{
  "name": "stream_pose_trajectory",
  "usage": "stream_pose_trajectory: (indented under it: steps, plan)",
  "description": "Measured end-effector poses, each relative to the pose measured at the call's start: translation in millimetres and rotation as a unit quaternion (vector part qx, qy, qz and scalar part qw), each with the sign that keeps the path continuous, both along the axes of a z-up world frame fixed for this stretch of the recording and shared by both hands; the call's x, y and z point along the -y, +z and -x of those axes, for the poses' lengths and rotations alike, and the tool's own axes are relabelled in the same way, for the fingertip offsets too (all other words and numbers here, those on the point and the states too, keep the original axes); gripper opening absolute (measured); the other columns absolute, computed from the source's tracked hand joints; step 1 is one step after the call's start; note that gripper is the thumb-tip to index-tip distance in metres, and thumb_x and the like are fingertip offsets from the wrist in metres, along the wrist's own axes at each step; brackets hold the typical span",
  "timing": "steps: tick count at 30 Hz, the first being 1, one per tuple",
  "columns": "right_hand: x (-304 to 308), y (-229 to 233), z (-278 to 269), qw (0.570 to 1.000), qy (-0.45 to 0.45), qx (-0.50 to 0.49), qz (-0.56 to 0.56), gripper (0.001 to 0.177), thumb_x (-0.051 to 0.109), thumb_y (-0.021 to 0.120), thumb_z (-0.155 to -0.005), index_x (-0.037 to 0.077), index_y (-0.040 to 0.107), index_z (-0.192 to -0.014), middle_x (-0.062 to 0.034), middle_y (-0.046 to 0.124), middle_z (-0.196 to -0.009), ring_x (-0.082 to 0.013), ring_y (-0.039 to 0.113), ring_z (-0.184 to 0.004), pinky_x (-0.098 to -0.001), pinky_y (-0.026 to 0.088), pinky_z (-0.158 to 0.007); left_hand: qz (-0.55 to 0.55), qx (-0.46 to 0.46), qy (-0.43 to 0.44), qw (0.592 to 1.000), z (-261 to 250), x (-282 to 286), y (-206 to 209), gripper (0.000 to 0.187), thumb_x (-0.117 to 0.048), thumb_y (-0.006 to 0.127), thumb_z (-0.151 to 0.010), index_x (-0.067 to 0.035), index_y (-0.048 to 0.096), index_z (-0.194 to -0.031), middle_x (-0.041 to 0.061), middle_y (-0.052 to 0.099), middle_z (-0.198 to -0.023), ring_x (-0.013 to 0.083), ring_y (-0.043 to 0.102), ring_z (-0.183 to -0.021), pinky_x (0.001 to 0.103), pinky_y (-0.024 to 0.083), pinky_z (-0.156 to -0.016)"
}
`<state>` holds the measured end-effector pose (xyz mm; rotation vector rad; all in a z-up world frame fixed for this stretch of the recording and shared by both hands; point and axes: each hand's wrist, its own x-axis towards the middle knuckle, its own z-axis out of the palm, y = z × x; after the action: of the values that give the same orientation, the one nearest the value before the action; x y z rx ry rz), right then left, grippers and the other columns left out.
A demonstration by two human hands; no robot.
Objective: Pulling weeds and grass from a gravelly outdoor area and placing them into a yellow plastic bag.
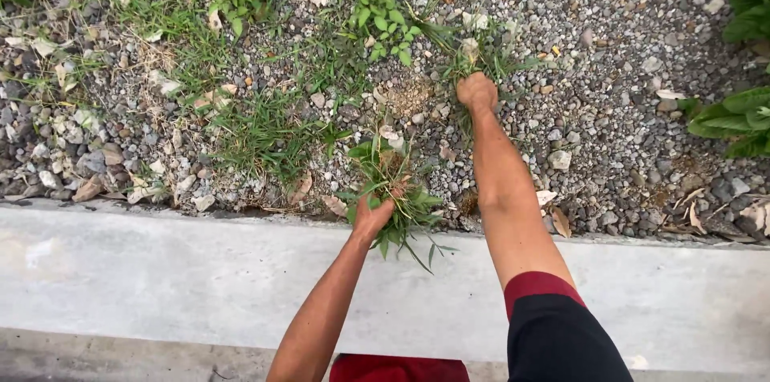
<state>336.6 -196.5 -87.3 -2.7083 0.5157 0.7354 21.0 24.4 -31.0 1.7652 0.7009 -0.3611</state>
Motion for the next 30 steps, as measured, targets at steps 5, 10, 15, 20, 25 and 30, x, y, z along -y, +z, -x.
stream_pose_trajectory:
  steps: [5,10,15,20,25,30]
  plan:
    - [2,-3,27,0.980,0.193,-0.021,-0.033,0.031,0.020,0.047,-0.101,0.009,0.071,-0.118,-0.0109,0.067,-0.115,-0.0310,0.066,-0.102,-0.0509,0.063,-0.072,-0.020,-0.140,0.015,0.990,3,-10,-12,0.089,-0.055,0.084,-0.077,-0.008,0.047,-0.144,0.019,0.058,-0.130,0.0329,0.057,-0.118,0.048,0.049,-0.098]
    - [31,-6,127,0.926,0.046,0.067,-0.367,0.032,0.017,0.048,-0.095,0.004,0.061,-0.121,-0.0059,0.062,-0.097,-0.0222,0.058,-0.086,-0.0363,0.053,-0.069,0.010,-0.073,0.013,0.997,11,-3,5,0.077,-0.053,0.080,-0.076,-0.006,0.060,-0.134,0.016,0.068,-0.123,0.0306,0.064,-0.112,0.044,0.053,-0.094]
    - [28,-17,237,0.850,0.309,0.006,-0.426,0.032,0.009,0.058,-0.090,-0.004,0.069,-0.116,-0.0215,0.076,-0.110,-0.0294,0.072,-0.095,-0.0411,0.059,-0.084,0.012,-0.020,0.016,1.000,16,-12,32,0.067,-0.051,0.076,-0.077,-0.008,0.069,-0.127,0.011,0.074,-0.116,0.0272,0.067,-0.107,0.041,0.053,-0.094]
    - [2,38,240,0.939,0.209,0.015,-0.274,0.047,0.014,0.069,-0.085,-0.009,0.058,-0.124,-0.0273,0.072,-0.101,-0.0331,0.070,-0.087,-0.0435,0.058,-0.080,-0.028,-0.072,0.059,0.995,26,-25,59,0.064,-0.052,0.080,-0.081,-0.007,0.070,-0.125,0.011,0.073,-0.118,0.0270,0.067,-0.109,0.040,0.050,-0.098]
    - [-57,138,241,0.935,0.011,0.029,-0.354,0.051,0.026,0.065,-0.098,-0.006,0.051,-0.135,-0.0291,0.070,-0.100,-0.0401,0.067,-0.087,-0.0475,0.052,-0.082,-0.036,-0.097,0.109,0.989,72,-39,28,0.064,-0.048,0.078,-0.079,-0.008,0.068,-0.128,0.014,0.072,-0.122,0.0288,0.065,-0.112,0.042,0.051,-0.096]
    - [-92,-3,311,0.829,0.015,0.069,-0.554,0.070,0.032,0.058,-0.103,-0.008,0.030,-0.152,-0.0113,0.051,-0.137,-0.0232,0.049,-0.123,-0.0425,0.039,-0.103,0.017,-0.088,0.145,0.985,96,-48,42,0.065,-0.046,0.077,-0.083,-0.009,0.062,-0.134,0.013,0.069,-0.128,0.0265,0.064,-0.116,0.041,0.050,-0.099]
